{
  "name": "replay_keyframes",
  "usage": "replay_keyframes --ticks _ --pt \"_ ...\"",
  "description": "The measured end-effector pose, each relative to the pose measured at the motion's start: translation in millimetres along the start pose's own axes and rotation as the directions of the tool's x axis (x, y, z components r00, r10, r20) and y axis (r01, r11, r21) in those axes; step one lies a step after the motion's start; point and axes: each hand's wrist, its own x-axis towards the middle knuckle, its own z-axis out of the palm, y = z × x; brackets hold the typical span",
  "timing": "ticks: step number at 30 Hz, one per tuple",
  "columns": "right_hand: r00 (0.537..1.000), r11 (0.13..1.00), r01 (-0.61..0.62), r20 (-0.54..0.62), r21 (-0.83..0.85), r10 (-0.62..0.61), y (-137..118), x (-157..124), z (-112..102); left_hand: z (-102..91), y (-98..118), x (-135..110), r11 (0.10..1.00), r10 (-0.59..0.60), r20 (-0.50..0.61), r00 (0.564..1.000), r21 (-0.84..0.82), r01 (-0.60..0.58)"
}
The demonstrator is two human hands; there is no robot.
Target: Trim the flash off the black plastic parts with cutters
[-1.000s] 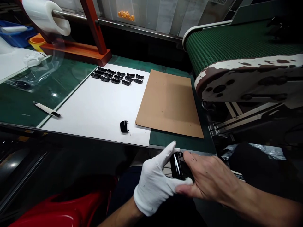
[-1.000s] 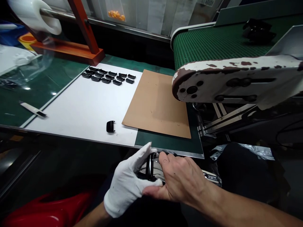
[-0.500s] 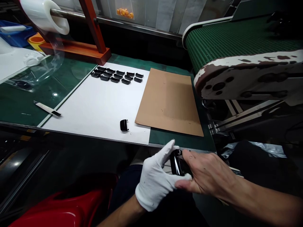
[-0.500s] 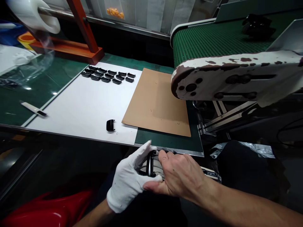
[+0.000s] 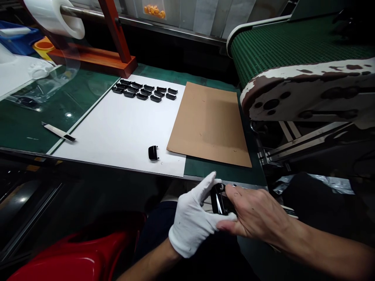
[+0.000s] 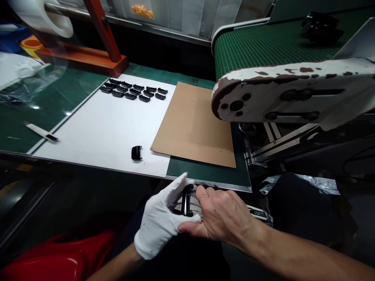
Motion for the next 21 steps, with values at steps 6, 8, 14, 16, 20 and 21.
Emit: replay_keyframes --ticks 6,8,14,16,20,21 --pt "1.000 1.000 0.008 -0.022 -0.019 -0.008 -0.6 -1.1 2.1 0.5 -0.6 -0.8 1.000 0.001 -0.003 1.000 -0.003 -0.001" --pt "0.999 1.000 0.013 -0.030 -0.017 -0.014 -0.5 -1.6 2.8 0.5 -0.6 -1.0 1.000 0.000 -0.006 1.000 0.005 0.000" --pt "0.998 0.999 0.036 -0.050 -0.036 -0.038 0.4 -2.7 4.4 0.5 -0.5 -1.0 1.000 0.006 0.005 1.000 0.006 -0.006" --pt "0.998 0.999 0.036 -0.052 -0.036 -0.038 0.7 -3.2 5.3 0.4 -0.8 -1.0 1.000 0.009 0.009 1.000 0.009 -0.009" --pt "0.998 0.999 0.034 -0.060 -0.027 -0.036 1.1 -3.5 7.2 0.6 -1.1 -0.6 1.000 0.008 0.002 1.000 0.013 -0.008" --pt "0.997 0.999 0.035 -0.063 -0.025 -0.037 1.2 -3.3 7.6 0.8 -0.9 -0.5 1.000 0.006 -0.006 1.000 0.014 -0.006"
